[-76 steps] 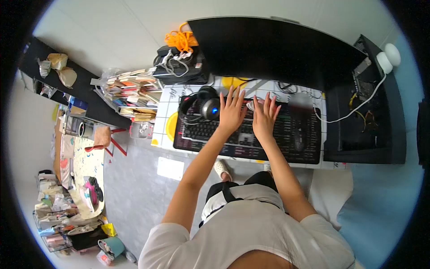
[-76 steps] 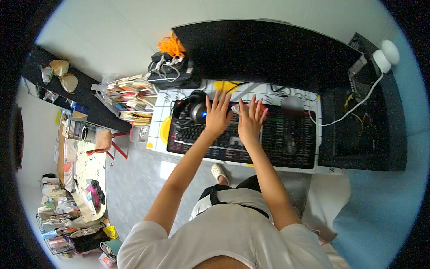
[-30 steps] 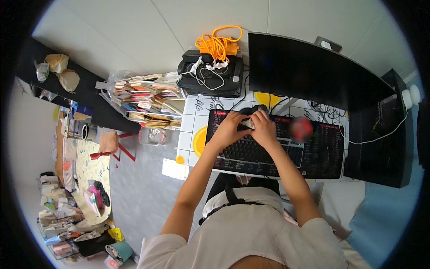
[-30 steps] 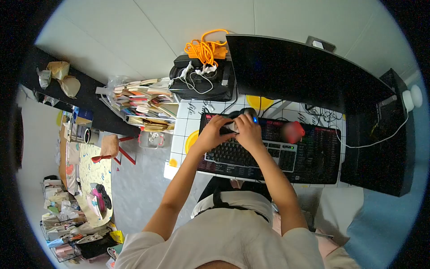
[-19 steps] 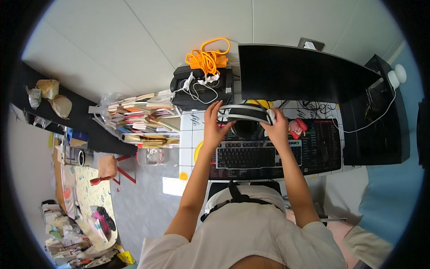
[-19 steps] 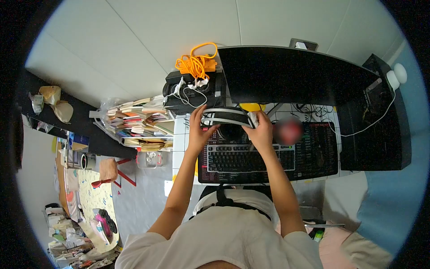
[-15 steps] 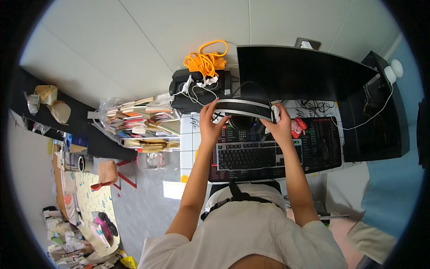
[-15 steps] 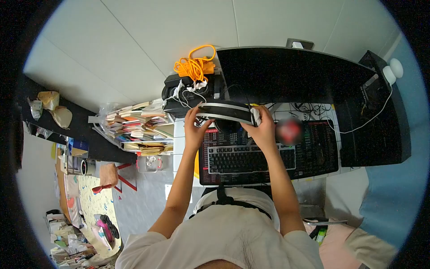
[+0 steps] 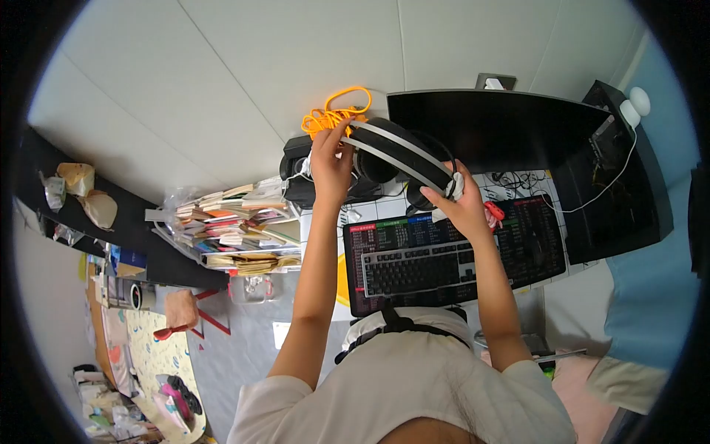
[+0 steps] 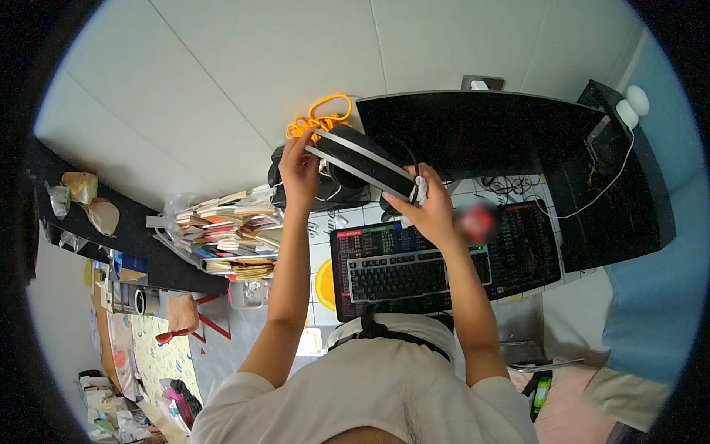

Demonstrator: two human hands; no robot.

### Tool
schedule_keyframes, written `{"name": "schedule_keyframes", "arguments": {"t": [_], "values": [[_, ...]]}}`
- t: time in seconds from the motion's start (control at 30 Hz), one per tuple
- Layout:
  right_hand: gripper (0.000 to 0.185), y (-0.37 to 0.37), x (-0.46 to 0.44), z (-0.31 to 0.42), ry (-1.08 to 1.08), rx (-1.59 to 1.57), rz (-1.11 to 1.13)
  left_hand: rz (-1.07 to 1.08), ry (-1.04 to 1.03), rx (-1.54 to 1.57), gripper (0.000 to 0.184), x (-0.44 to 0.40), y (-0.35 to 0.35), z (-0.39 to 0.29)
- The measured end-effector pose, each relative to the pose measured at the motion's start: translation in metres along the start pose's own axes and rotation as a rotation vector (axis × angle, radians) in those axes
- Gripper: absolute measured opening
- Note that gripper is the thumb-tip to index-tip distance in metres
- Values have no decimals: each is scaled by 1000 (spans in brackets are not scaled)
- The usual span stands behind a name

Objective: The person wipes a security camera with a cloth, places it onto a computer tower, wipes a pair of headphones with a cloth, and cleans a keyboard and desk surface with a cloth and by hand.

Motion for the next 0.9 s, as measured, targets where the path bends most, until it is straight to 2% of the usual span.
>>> {"name": "schedule_keyframes", "arguments": {"t": [0.03,0.1,0.27,0.33,0.43,0.47,0.5,0.57,0.6,0.63,0.67,0.73,0.83,0.9], "values": [[41,0,-3,4,3,1,-5,1,-4,4,43,-5,-1,-2],[43,1,-8,10,-126,-191,70,-14,-10,-60,42,-13,-2,-6],[46,-1,-11,25,-202,-279,135,-49,-39,-71,42,-23,2,-8],[49,0,-12,22,-87,-98,114,-48,-104,-125,41,-25,1,-7],[52,-3,-7,19,-76,-58,77,-38,-126,-114,39,-32,3,-9],[62,-3,-5,18,-142,-81,80,-39,-126,-113,39,-33,2,-10],[62,-3,-2,18,-141,-80,80,-38,-169,-123,38,-35,0,-11],[58,-5,1,19,-329,-279,-63,-46,-224,-130,37,-43,-3,-10],[54,-4,4,26,-375,-454,-110,-43,-182,-119,38,-41,-4,-8],[48,0,7,26,-443,-486,-137,-38,-138,-106,40,-39,-5,-7],[45,4,10,23,-423,-466,-186,-30,-62,-95,35,-40,-7,-4],[41,8,11,28,-400,-444,-225,-52,-54,-69,32,-44,-14,0],[38,0,-1,44,19,-127,-268,-62,-103,-64,28,-55,-16,-6],[42,-14,-20,41,341,203,-232,-18,-238,-136,27,-63,-21,-9]]}}
Point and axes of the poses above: each hand's wrist, its own x-axis away from the middle knuckle, its own y-axis out of the back of the hand, z = x × y, the point moved 1 cm from there along -x, towards the middle knuckle, and after that the axes turned 12 degrees about -z, right-handed, at the moved point
